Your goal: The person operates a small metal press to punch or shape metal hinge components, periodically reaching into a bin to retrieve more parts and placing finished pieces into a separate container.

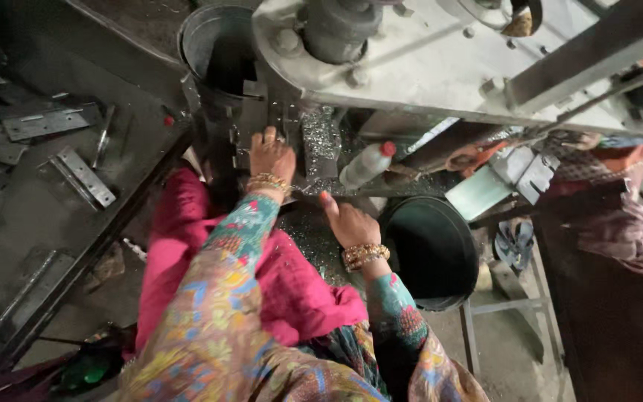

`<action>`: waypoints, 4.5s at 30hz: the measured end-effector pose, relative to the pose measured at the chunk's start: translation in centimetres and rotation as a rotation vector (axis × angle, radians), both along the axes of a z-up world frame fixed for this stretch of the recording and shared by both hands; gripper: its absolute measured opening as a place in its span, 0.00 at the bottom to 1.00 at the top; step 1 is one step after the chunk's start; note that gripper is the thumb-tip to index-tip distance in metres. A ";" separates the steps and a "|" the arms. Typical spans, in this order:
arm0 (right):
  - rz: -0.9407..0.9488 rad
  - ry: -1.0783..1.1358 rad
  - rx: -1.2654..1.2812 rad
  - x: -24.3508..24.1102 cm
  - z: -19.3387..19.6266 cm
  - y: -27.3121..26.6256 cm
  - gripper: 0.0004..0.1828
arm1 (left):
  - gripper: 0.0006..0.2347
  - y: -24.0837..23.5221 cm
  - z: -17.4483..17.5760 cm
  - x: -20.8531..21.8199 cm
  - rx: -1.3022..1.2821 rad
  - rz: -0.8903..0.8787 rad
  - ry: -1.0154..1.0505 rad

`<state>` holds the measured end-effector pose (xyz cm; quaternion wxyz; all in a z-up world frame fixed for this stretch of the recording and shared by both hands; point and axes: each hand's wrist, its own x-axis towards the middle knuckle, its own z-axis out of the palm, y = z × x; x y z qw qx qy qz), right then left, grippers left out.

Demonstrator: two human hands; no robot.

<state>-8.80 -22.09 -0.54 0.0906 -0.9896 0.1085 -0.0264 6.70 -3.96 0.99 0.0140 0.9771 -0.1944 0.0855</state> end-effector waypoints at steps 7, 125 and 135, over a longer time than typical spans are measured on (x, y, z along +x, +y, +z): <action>-0.011 0.012 0.109 -5.2 -6.0 -0.4 0.37 | 0.11 -0.6 -2.1 0.1 -0.180 -0.030 -0.316; 0.044 0.310 0.016 -0.9 5.9 1.9 0.32 | 0.22 2.5 -0.4 -5.6 0.155 -0.090 0.016; -0.054 0.278 0.205 -6.7 -4.6 0.5 0.26 | 0.19 3.2 -2.4 -4.1 -0.075 -0.129 0.000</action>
